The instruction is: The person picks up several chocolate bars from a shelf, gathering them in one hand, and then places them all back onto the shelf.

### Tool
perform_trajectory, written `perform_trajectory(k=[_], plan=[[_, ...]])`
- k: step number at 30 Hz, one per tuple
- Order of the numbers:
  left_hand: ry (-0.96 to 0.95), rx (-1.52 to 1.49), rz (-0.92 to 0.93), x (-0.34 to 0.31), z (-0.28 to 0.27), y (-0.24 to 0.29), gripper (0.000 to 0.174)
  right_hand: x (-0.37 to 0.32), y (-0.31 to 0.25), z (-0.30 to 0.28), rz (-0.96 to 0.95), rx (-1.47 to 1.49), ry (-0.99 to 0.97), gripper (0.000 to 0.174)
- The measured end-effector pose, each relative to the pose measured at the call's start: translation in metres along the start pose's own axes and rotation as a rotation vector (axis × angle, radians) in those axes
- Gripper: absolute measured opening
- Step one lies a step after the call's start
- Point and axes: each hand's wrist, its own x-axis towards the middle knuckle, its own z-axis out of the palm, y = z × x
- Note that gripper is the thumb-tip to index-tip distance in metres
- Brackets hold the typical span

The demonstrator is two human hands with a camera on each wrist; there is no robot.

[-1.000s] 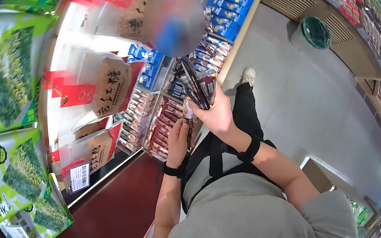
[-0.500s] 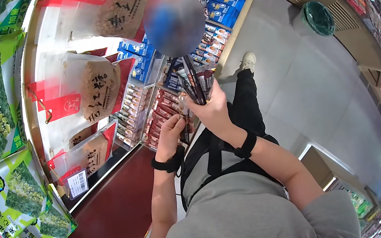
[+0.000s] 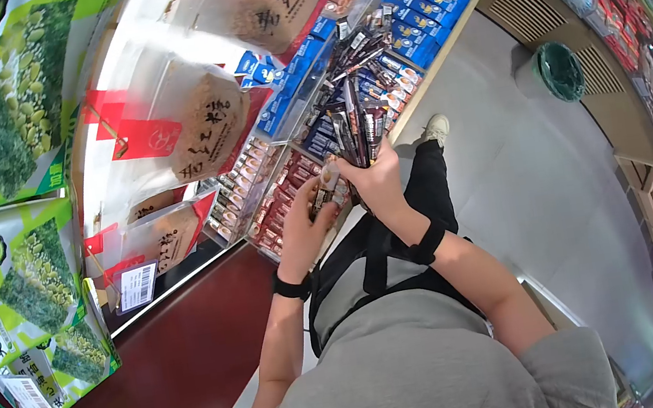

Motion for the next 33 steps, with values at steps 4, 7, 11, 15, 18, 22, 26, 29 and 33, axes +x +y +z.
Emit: perform_trajectory(k=[4, 7, 11, 15, 18, 22, 26, 29, 33], plan=[[0.042, 0.403, 0.106, -0.004, 0.002, 0.012, 0.048, 0.005, 0.012, 0.006, 0.002, 0.007, -0.001, 0.029], [0.074, 0.533, 0.074, -0.002, -0.007, -0.007, 0.046, 0.006, 0.024, 0.005, -0.004, -0.003, 0.030, 0.030], [0.237, 0.647, 0.055, 0.004, -0.040, -0.069, 0.044, 0.012, 0.004, 0.002, -0.008, 0.037, 0.107, 0.030], [0.439, 0.619, -0.017, 0.008, -0.071, -0.123, 0.036, 0.022, 0.012, -0.012, -0.062, 0.067, 0.103, 0.028], [0.566, 0.179, -0.197, 0.016, -0.096, -0.148, 0.033, 0.020, 0.004, -0.012, -0.069, 0.112, 0.161, 0.027], [0.627, -0.599, -0.496, 0.023, -0.116, -0.156, 0.023, 0.025, -0.001, -0.012, -0.012, 0.027, 0.219, 0.029], [0.596, -0.932, -0.367, 0.026, -0.143, -0.244, 0.016, 0.026, -0.009, -0.010, 0.030, -0.009, 0.294, 0.032], [0.626, -1.011, -0.229, 0.032, -0.144, -0.237, 0.016, 0.032, 0.001, -0.015, -0.016, -0.031, 0.310, 0.034], [0.793, -1.239, -0.294, 0.039, -0.149, -0.224, 0.022, 0.035, 0.002, -0.017, -0.039, 0.011, 0.309, 0.034]])
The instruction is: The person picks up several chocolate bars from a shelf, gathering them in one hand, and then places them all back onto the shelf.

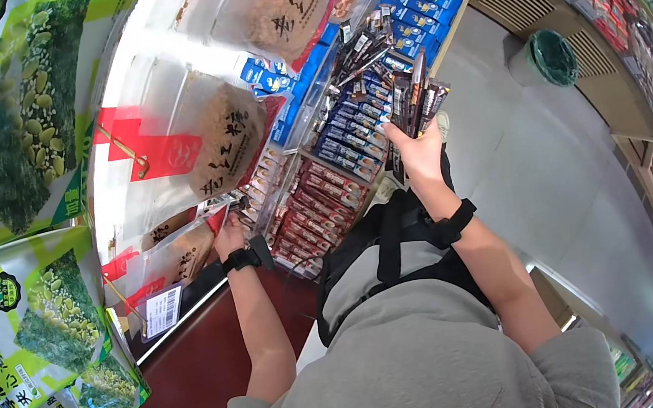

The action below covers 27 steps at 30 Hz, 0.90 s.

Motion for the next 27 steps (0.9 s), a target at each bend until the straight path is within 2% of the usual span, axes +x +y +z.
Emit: perform_trajectory(k=[2, 4, 5, 8, 20, 22, 23, 24, 27], plan=[[-0.031, -0.005, 0.023, 0.008, -0.010, 0.000, 0.027, 0.002, 0.005, -0.002, 0.001, -0.019, 0.001, 0.033], [-0.046, 1.631, 0.443, -0.010, 0.006, 0.013, 0.032, 0.003, 0.007, -0.001, 0.009, -0.057, 0.010, 0.033], [-0.048, 1.635, 0.441, -0.007, 0.005, 0.015, 0.032, 0.003, 0.007, -0.001, 0.012, -0.057, 0.013, 0.033], [-0.086, 0.883, 0.098, 0.009, 0.002, 0.022, 0.030, -0.001, 0.004, 0.003, 0.017, -0.061, 0.015, 0.032], [-0.191, 1.223, 0.116, 0.045, 0.038, 0.032, 0.028, -0.004, 0.007, 0.001, -0.005, -0.117, 0.053, 0.028], [-0.205, 1.279, 0.120, 0.054, 0.048, 0.032, 0.028, -0.006, 0.007, 0.000, 0.045, -0.076, 0.054, 0.030], [-0.210, 1.304, 0.124, 0.054, 0.048, 0.033, 0.028, -0.006, 0.008, 0.000, 0.033, -0.075, 0.058, 0.029], [-0.214, 1.329, 0.128, 0.023, 0.022, 0.034, 0.028, -0.007, 0.007, 0.001, 0.033, -0.075, 0.061, 0.029], [-0.217, 1.401, 0.141, 0.021, 0.025, 0.033, 0.027, -0.008, 0.006, 0.001, 0.027, -0.095, 0.054, 0.029]])
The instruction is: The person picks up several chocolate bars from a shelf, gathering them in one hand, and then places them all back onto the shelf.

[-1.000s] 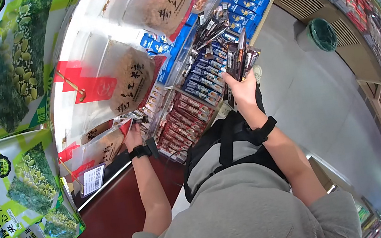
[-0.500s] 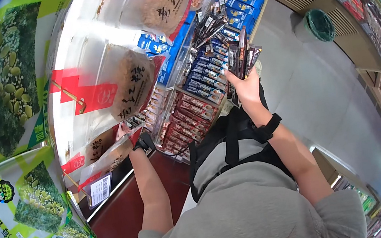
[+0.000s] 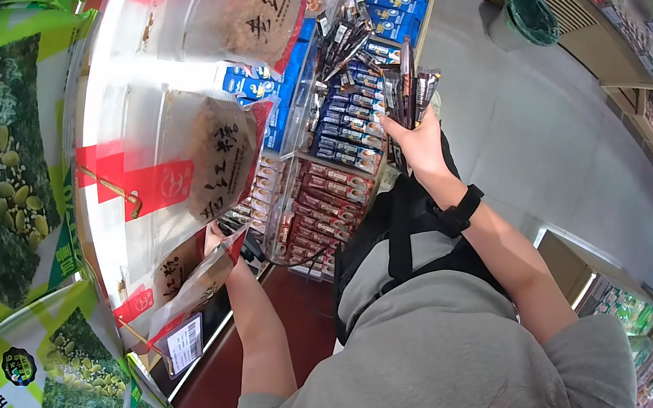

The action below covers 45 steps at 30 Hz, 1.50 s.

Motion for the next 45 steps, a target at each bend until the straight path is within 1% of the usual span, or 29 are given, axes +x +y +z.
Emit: perform_trajectory(k=[5, 6, 9, 12, 13, 14, 19, 21, 25, 29, 31, 33, 36, 37, 38, 42, 45], plan=[[0.014, 0.115, -0.002, 0.004, 0.003, 0.009, 0.027, 0.000, 0.005, 0.000, -0.001, 0.005, -0.031, 0.029], [0.017, 0.139, 0.000, -0.004, 0.008, 0.007, 0.027, 0.000, 0.004, 0.001, -0.002, 0.005, -0.034, 0.029], [0.021, 0.212, -0.001, 0.010, 0.006, 0.019, 0.026, -0.001, 0.005, 0.001, -0.009, -0.048, -0.041, 0.029], [0.025, 0.290, -0.002, 0.001, 0.011, 0.018, 0.026, 0.001, 0.007, 0.002, -0.026, -0.033, -0.063, 0.029], [0.024, 0.318, -0.003, -0.019, 0.002, 0.009, 0.026, 0.001, 0.006, 0.002, -0.029, -0.021, -0.071, 0.029], [0.022, 0.347, -0.003, -0.019, 0.002, 0.010, 0.026, 0.000, 0.004, 0.002, -0.031, -0.009, -0.075, 0.028], [-0.028, 0.503, 0.018, 0.000, 0.001, 0.018, 0.025, -0.001, 0.004, 0.000, -0.031, 0.005, -0.049, 0.027], [-0.054, 0.562, 0.033, 0.007, 0.010, 0.022, 0.025, 0.002, 0.009, -0.003, -0.045, -0.046, -0.019, 0.030], [-0.094, 0.681, 0.071, 0.001, -0.004, 0.019, 0.025, 0.002, 0.011, -0.006, -0.046, -0.050, -0.011, 0.029], [-0.120, 0.791, 0.101, 0.001, -0.003, 0.023, 0.024, 0.001, 0.007, -0.005, -0.058, 0.006, -0.004, 0.029], [-0.128, 0.841, 0.114, -0.006, -0.001, 0.025, 0.024, 0.004, 0.010, -0.006, -0.073, -0.016, 0.010, 0.029], [-0.131, 0.893, 0.125, 0.001, 0.009, 0.033, 0.024, 0.005, 0.010, -0.003, -0.067, -0.019, 0.000, 0.030], [-0.135, 0.971, 0.133, -0.027, 0.007, 0.028, 0.023, 0.005, 0.007, -0.001, -0.046, -0.006, -0.020, 0.031], [-0.136, 0.995, 0.133, 0.000, 0.023, 0.043, 0.023, 0.005, 0.008, 0.000, -0.028, 0.009, -0.033, 0.031], [-0.136, 1.019, 0.133, 0.004, 0.026, 0.047, 0.023, 0.004, 0.007, 0.000, -0.027, 0.007, -0.037, 0.031], [-0.120, 1.105, 0.145, 0.001, 0.026, 0.053, 0.023, 0.004, 0.005, 0.002, -0.028, 0.034, -0.025, 0.030], [-0.109, 1.165, 0.170, 0.003, 0.031, 0.065, 0.022, 0.011, 0.014, -0.002, -0.036, 0.043, -0.017, 0.030]])
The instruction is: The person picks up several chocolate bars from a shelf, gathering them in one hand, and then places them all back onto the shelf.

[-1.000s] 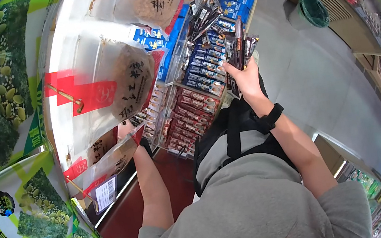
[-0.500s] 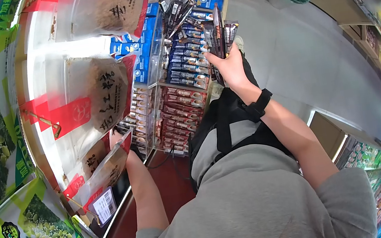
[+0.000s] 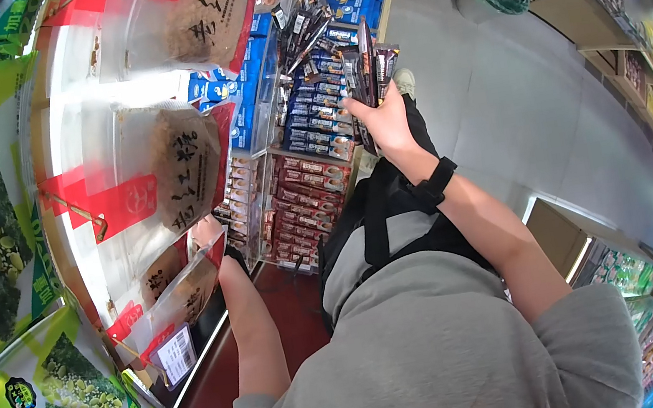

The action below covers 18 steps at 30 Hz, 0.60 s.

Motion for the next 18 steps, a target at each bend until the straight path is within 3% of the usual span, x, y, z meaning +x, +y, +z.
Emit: perform_trajectory(k=[3, 8, 10, 12, 14, 16, 17, 18], plan=[[0.015, 0.059, 0.009, -0.002, -0.009, 0.003, 0.022, -0.001, -0.011, 0.002, 0.111, 0.127, -0.024, 0.031], [0.039, 0.116, 0.007, -0.040, -0.008, 0.027, 0.022, 0.004, -0.018, -0.006, 0.355, 0.340, -0.286, 0.018], [0.365, -0.554, 0.040, -0.071, -0.004, 0.061, 0.022, 0.004, -0.018, -0.004, 0.458, 0.360, -0.348, 0.022], [0.610, -0.377, 0.302, -0.091, -0.010, 0.089, 0.025, 0.000, -0.019, 0.002, 0.486, 0.341, -0.372, 0.024], [0.688, -0.548, 0.541, -0.102, -0.016, 0.117, 0.027, -0.004, -0.019, 0.008, 0.419, 0.307, -0.441, 0.026], [0.462, -0.870, 0.671, -0.116, -0.027, 0.140, 0.033, -0.010, -0.022, 0.013, 0.420, 0.196, -0.509, 0.030], [0.473, -0.874, 0.660, -0.121, -0.034, 0.150, 0.033, -0.013, -0.022, 0.016, 0.333, 0.136, -0.531, 0.028], [0.264, -1.136, 0.615, -0.126, -0.043, 0.158, 0.034, -0.017, -0.022, 0.019, 0.245, 0.077, -0.551, 0.026]])
